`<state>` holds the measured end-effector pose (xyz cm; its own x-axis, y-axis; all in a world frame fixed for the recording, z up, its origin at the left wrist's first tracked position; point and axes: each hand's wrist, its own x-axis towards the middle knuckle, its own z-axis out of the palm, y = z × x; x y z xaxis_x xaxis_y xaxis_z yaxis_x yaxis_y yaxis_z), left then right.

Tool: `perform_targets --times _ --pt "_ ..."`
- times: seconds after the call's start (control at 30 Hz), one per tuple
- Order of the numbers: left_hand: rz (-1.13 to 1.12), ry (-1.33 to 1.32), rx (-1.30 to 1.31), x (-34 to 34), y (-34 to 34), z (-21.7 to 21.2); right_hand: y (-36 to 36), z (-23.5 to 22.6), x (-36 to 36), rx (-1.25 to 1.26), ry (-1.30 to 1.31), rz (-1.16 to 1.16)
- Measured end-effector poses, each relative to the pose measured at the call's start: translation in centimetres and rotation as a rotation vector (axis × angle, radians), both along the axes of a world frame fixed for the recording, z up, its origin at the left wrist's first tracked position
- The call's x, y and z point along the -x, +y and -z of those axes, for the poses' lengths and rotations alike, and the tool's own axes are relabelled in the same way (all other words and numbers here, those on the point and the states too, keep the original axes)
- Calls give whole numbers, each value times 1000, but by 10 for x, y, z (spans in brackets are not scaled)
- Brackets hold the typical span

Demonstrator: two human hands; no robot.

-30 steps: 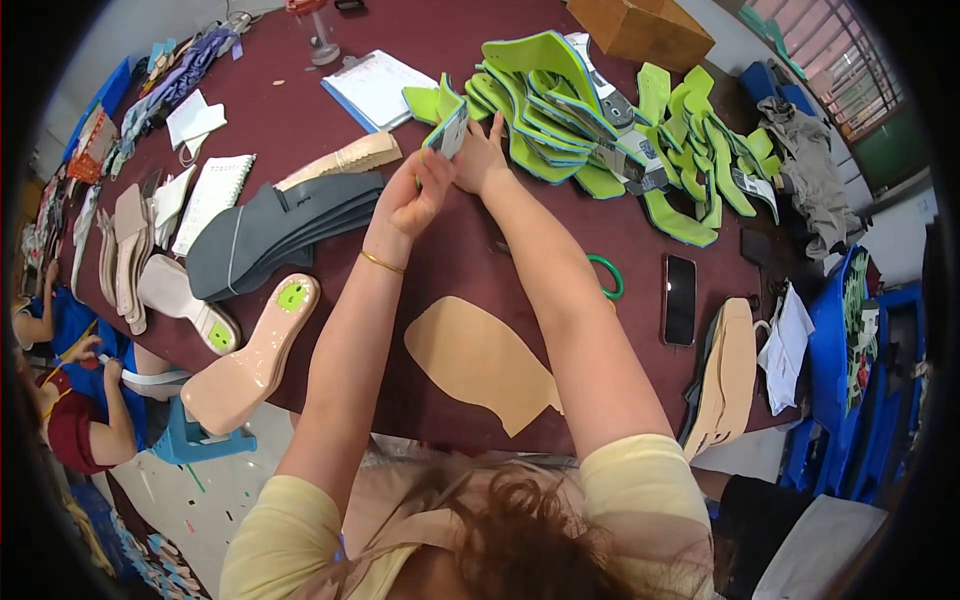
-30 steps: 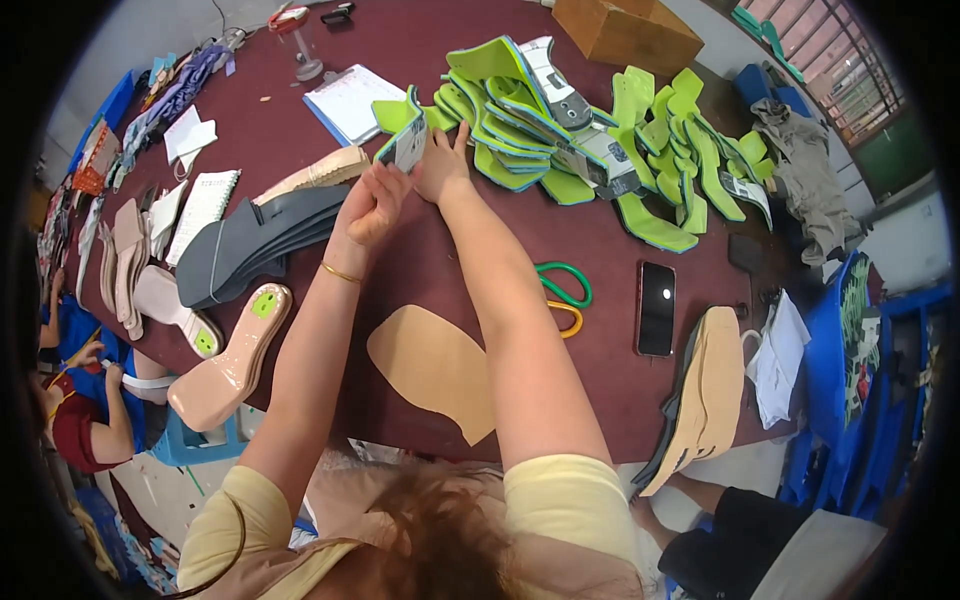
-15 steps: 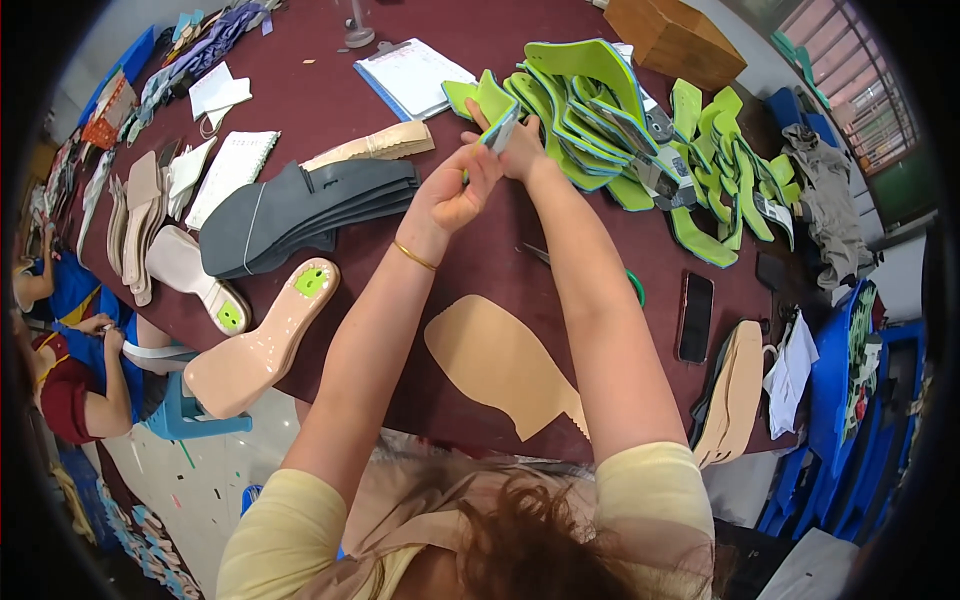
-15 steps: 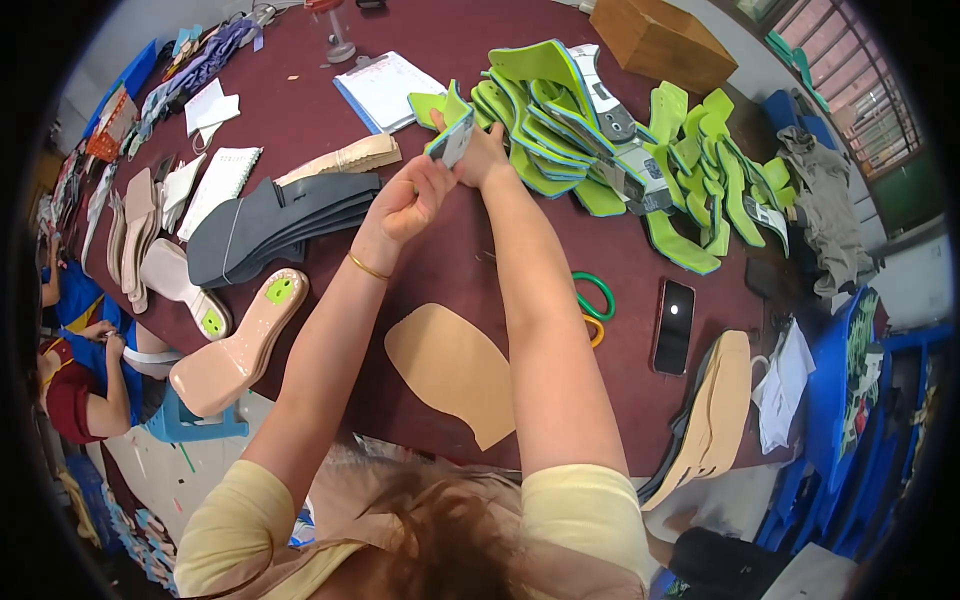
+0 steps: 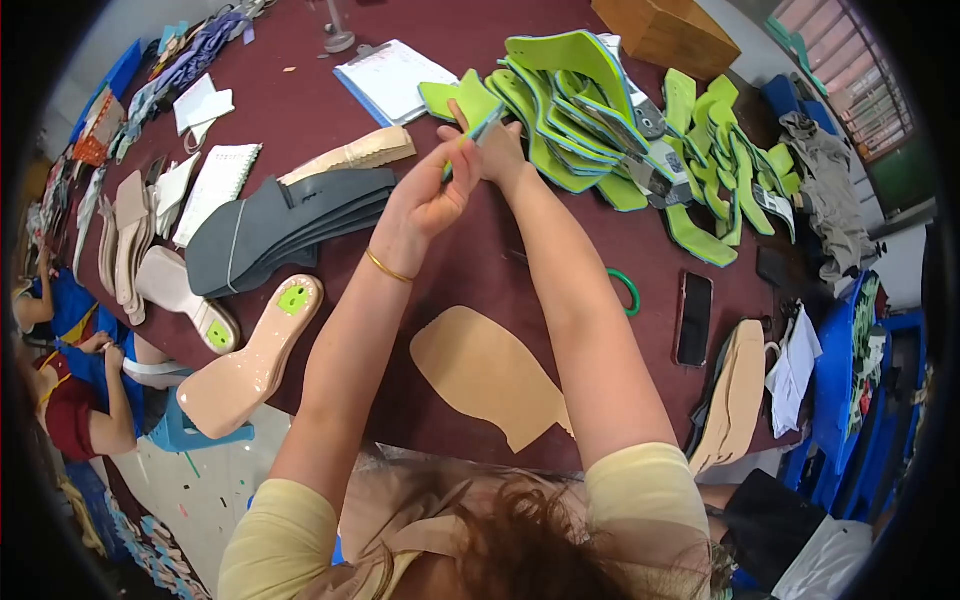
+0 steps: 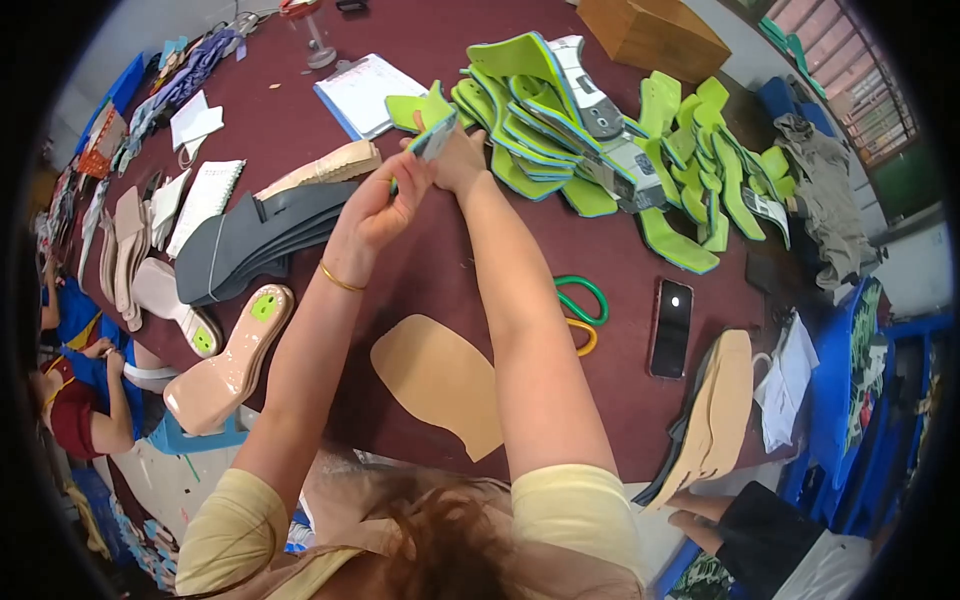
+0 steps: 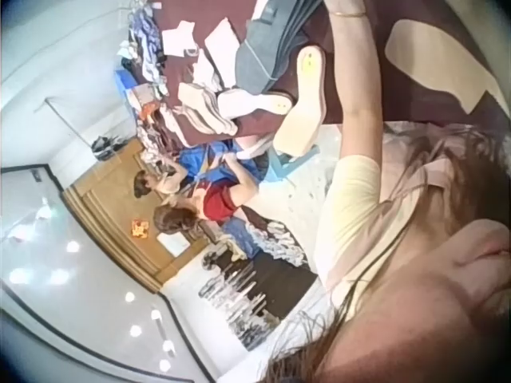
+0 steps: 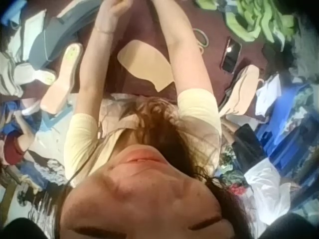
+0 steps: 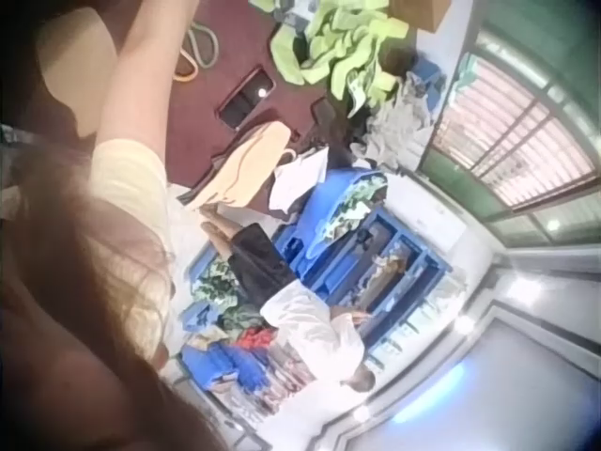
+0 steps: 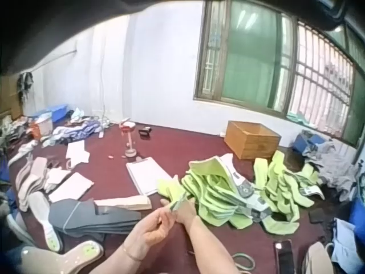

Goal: Manually assemble shoe components by applying adhesive, positioning patterns, and trimming materials.

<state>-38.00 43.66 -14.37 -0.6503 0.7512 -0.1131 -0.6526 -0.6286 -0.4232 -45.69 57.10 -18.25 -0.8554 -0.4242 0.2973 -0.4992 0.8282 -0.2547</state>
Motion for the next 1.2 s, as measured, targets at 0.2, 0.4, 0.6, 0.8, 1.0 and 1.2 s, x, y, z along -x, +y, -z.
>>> perform_targets --times 0.2,0.4,0.6,0.8,1.0,1.2 --pt "184 462 586 0 -21 3 -9 28 8 274 74 97" --pt "-69 1112 2379 56 -34 -31 -7 43 17 302 349 51" --pt "-50 1528 2732 146 7 -23 -8 39 15 270 305 35" --pt "390 1260 2715 160 36 -36 -6 27 10 305 452 -46" --pt "834 1282 2342 164 37 -59 -10 27 3 306 309 48" --pt "546 1189 2137 169 7 -68 0 28 8 533 97 -36"
